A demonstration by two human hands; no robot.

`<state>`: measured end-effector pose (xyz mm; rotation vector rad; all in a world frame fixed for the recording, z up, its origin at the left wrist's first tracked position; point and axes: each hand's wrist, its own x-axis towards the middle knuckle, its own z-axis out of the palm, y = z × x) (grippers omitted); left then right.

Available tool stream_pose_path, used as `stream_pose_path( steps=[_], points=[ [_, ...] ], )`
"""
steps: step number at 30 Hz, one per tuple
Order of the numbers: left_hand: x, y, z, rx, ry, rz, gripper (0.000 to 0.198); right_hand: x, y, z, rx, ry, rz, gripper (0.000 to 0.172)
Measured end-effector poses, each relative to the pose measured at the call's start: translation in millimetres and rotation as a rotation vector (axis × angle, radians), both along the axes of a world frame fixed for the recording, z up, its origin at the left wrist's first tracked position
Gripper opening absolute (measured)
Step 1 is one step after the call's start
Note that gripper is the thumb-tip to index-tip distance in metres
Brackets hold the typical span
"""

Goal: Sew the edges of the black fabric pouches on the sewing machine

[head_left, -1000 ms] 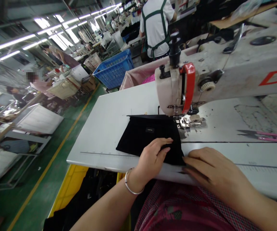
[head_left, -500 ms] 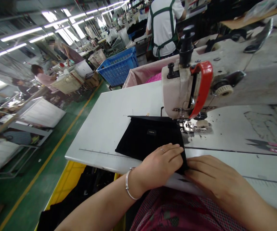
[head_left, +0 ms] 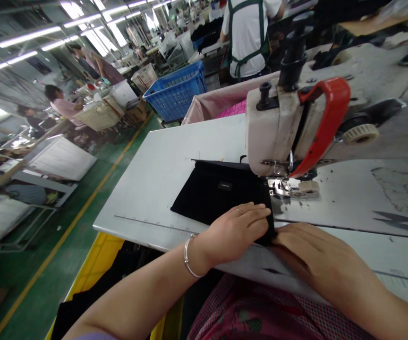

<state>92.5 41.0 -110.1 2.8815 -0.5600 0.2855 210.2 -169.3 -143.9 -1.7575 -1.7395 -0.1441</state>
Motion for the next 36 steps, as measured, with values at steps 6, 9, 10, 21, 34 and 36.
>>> stream_pose_path(
  steps=[6, 9, 10, 21, 34, 36],
  points=[
    [-11.2, -8.4, -6.5, -0.194, -0.168, 0.037, 0.025, -5.4, -6.7, 0.8, 0.008, 0.012, 0.028, 0.022],
    [-14.4, -11.6, -8.1, -0.184, -0.194, 0.003, 0.024, -9.7, -15.4, -4.2, 0.018, 0.021, 0.011, 0.025],
    [-14.6, -11.8, -8.1, -0.165, -0.185, -0.012, 0.024, -11.1, -18.3, -6.0, 0.018, 0.022, 0.004, 0.027],
    [-7.8, -12.4, -4.3, -0.161, -0.188, -0.044, 0.021, -15.9, -19.8, 0.4, -0.016, 0.037, -0.011, 0.027],
    [-10.0, -3.3, -6.2, -0.184, -0.143, -0.201, 0.02, -18.4, -24.8, 5.5, 0.047, -0.024, 0.006, 0.025],
    [-9.3, -2.7, -7.1, -0.169, -0.135, -0.199, 0.02, -18.6, -24.8, 5.2, 0.038, -0.032, 0.003, 0.025]
  ],
)
